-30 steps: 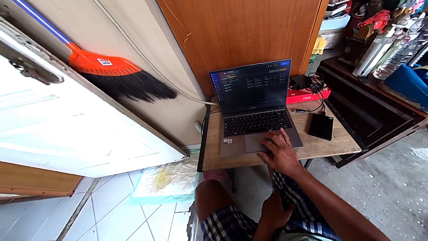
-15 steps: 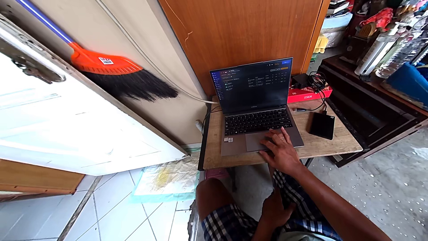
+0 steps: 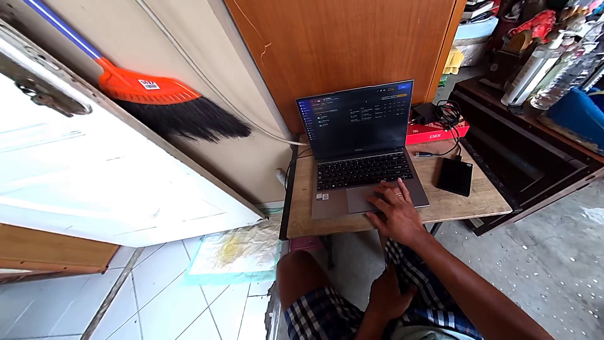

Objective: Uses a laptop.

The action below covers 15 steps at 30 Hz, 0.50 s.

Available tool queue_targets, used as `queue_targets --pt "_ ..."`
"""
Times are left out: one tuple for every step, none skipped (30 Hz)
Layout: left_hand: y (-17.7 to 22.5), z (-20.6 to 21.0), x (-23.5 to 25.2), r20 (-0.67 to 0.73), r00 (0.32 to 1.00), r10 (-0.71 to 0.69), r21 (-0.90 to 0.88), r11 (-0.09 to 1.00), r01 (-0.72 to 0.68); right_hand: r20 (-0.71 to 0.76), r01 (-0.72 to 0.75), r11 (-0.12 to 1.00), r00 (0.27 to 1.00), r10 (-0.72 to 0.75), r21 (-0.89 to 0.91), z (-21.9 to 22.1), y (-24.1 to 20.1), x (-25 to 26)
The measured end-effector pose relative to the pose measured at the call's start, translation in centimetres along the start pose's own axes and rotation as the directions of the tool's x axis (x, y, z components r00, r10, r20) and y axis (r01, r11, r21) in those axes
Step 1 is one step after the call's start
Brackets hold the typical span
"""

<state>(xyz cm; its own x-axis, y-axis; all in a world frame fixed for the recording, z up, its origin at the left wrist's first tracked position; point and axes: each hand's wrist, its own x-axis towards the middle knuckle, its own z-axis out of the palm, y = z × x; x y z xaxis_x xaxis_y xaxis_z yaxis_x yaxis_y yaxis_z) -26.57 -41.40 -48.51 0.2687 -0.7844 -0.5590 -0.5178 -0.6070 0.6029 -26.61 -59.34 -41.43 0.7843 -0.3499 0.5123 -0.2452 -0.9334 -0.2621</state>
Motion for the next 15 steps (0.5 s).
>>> queue_targets --pt "-0.04 0.02 0.01 0.0 1.0 -0.001 0.0 1.0 0.001 0.023 0.007 1.0 1.0 -0.007 -0.004 -0.04 -0.01 0.06" --pt "-0.05 0.03 0.02 0.0 1.0 -0.001 0.001 1.0 0.001 0.037 0.006 1.0 0.999 -0.006 -0.001 -0.1 -0.01 0.08" --pt "-0.03 0.03 0.0 0.003 1.0 -0.001 0.003 1.0 0.001 0.036 0.002 1.0 0.999 -0.002 0.005 -0.12 0.0 0.06" --pt "0.0 0.02 -0.03 0.004 1.0 -0.003 0.007 1.0 0.003 0.02 -0.004 1.0 1.0 0.004 0.01 -0.07 0.02 0.0" --pt "0.01 0.03 -0.05 0.002 1.0 -0.005 0.009 1.0 0.005 -0.005 -0.014 1.0 1.0 0.014 0.017 0.01 0.03 -0.06" --pt "-0.01 0.06 -0.05 -0.001 1.0 -0.006 0.009 1.0 0.006 -0.033 -0.027 0.999 0.999 0.027 0.024 0.08 0.03 -0.1" --pt "-0.03 0.08 -0.03 -0.002 1.0 -0.005 0.008 1.0 0.005 -0.053 -0.04 0.999 0.998 0.042 0.029 0.11 0.03 -0.12" --pt "-0.06 0.11 0.0 -0.001 1.0 -0.005 0.004 1.0 0.005 -0.067 -0.05 0.998 0.996 0.052 0.032 0.14 0.02 -0.14" --pt "-0.07 0.12 0.02 -0.001 1.0 -0.005 0.002 1.0 0.005 -0.072 -0.054 0.998 0.996 0.057 0.035 0.16 0.0 -0.15" --pt "-0.07 0.13 0.04 -0.002 1.0 -0.005 0.001 1.0 0.005 -0.069 -0.051 0.998 0.996 0.053 0.033 0.16 0.01 -0.15" --pt "-0.06 0.14 0.06 -0.004 1.0 -0.006 0.002 1.0 0.006 -0.057 -0.04 0.999 0.998 0.041 0.028 0.13 0.04 -0.15" --pt "-0.06 0.15 0.08 -0.003 1.0 -0.007 -0.001 1.0 0.007 -0.037 -0.026 0.999 0.999 0.027 0.021 0.08 0.05 -0.12" --pt "-0.05 0.14 0.09 -0.002 1.0 -0.009 -0.003 1.0 0.009 -0.008 -0.016 1.0 1.0 0.016 0.013 -0.01 0.04 -0.05" --pt "-0.05 0.13 0.07 -0.002 1.0 -0.009 -0.005 1.0 0.009 0.02 -0.01 1.0 1.0 0.01 0.01 -0.09 0.01 0.01" --pt "-0.03 0.1 0.06 -0.002 1.0 -0.008 -0.004 1.0 0.008 0.039 -0.008 1.0 0.999 0.008 0.009 -0.15 -0.02 0.05"
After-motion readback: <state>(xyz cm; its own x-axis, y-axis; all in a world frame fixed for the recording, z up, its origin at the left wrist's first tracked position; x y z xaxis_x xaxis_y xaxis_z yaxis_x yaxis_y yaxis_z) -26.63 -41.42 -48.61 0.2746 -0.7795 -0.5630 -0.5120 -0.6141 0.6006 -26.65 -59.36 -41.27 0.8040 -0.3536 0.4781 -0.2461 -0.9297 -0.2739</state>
